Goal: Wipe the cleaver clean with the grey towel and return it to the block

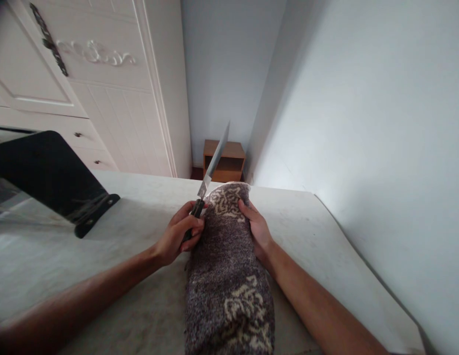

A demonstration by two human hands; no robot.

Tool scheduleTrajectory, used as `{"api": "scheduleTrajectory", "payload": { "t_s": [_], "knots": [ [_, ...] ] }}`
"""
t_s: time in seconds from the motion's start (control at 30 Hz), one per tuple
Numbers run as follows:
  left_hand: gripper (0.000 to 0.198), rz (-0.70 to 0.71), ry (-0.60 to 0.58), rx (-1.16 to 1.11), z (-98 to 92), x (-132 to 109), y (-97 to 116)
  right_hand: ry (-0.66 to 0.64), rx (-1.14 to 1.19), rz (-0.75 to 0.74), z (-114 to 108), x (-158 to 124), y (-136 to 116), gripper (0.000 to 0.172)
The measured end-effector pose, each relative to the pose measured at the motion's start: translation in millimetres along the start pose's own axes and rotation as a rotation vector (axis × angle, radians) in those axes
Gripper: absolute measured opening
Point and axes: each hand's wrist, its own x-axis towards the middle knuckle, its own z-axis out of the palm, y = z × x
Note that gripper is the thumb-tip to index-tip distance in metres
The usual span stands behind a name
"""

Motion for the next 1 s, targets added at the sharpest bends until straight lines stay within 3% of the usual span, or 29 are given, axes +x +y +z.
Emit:
{"api": "scheduleTrajectory", "payload": {
  "t_s": [0.13,0.27,0.47,0.6,0.77,1.0],
  "knots": [
    [0.029,0.011,-0.049,0.101,2.4,0,-4,-0.059,-0.096,-0.068,-2,-4,1,0.033],
    [0.029,-0.037,-0.113,0.058,5.2,-1,-5,-0.07,-0.092,-0.124,-5,-4,2,0.036],
    [0.029,-0.111,-0.164,-0.101,8.1,-5,2,-0.294,0.102,0.16,3,-4,12,0.033],
    [0.028,-0.134,-0.159,-0.044,8.7,-3,-1,-0.377,0.15,0.341,4,-8,24,0.033],
    [0.035,-0.087,-0.149,0.117,11.2,0,-8,-0.26,0.126,0.27,-3,-6,30,0.035],
    [0.04,0.035,0.024,0.439,20.2,-3,-13,-0.147,0.098,0.177,-1,-3,29,0.034]
  ]
}}
